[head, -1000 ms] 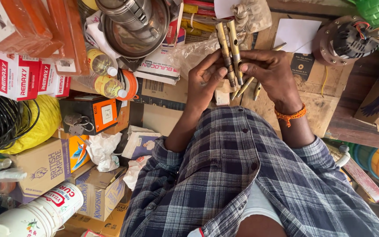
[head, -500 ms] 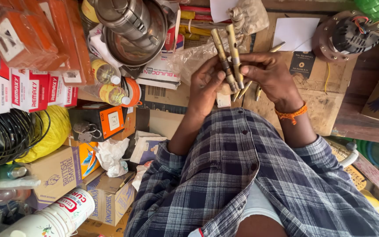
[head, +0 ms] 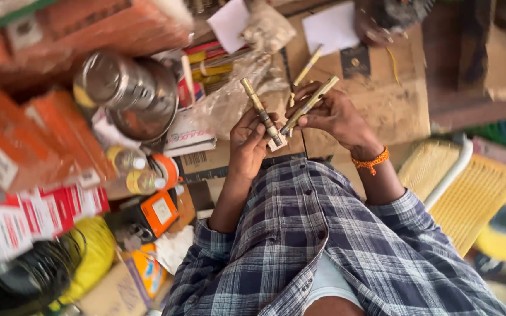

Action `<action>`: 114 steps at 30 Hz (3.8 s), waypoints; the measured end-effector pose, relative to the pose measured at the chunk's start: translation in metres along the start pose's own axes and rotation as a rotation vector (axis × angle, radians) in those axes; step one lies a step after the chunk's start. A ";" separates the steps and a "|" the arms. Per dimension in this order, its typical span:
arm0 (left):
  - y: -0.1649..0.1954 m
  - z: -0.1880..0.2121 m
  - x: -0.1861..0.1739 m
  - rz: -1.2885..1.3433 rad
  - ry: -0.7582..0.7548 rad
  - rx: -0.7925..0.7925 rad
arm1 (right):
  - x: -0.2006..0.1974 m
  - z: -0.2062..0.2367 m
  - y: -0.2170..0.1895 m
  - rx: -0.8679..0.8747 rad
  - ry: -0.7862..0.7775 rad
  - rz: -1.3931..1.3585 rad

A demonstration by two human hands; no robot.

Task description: The person picks up several small cylindrical metal parts from a cluttered workbench, compares them side by side, and places them back. They repeat this process multiple times, handling the parts with both hands and occasionally moving between the bench and a nearby machine.

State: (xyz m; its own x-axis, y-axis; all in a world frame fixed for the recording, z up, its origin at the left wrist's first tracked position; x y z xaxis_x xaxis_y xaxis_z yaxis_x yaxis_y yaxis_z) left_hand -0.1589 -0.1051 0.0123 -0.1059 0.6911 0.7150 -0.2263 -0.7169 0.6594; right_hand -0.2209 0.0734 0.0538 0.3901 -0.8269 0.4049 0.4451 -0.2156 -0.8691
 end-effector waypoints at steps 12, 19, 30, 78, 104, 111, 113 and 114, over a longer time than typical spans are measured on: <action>-0.053 0.039 -0.051 -0.161 -0.414 -0.403 | 0.057 0.176 0.154 -0.016 0.696 -0.303; -0.111 0.096 -0.004 -0.350 -0.757 -0.606 | 0.139 0.296 0.213 -0.254 0.889 -0.474; -0.307 0.275 0.118 -0.691 -1.027 -0.813 | 0.144 0.547 0.308 -0.577 1.198 -0.667; -1.094 0.842 0.669 -0.336 -0.831 -0.908 | -0.268 2.034 0.346 0.048 2.794 1.229; -1.168 0.964 0.747 -0.277 -0.938 -0.949 | -0.296 2.039 0.314 0.020 2.518 0.825; -1.168 0.969 0.748 -0.338 -0.921 -0.950 | -0.294 2.036 0.316 0.080 2.562 0.915; -1.167 0.967 0.750 -0.361 -0.917 -0.926 | -0.295 2.037 0.314 0.105 2.549 0.914; -1.166 0.965 0.751 -0.369 -0.916 -0.912 | -0.296 2.037 0.312 0.115 2.542 0.918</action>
State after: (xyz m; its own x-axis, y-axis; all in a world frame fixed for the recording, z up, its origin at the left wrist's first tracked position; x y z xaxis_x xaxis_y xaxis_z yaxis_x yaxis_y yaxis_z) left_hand 0.9599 1.1614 0.0048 0.7009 0.2624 0.6632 -0.6980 0.0611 0.7135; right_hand 1.4444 1.3086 0.2407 -0.5524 0.5072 -0.6615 0.8241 0.2128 -0.5250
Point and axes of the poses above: each hand's wrist, its own z-axis away from the middle knuckle, its own x-axis out of the palm, y = z × x, the point moved 8 cm from there along -z, towards the middle knuckle, and after that the axes turned 2 degrees about -z, right-handed, at the moved point
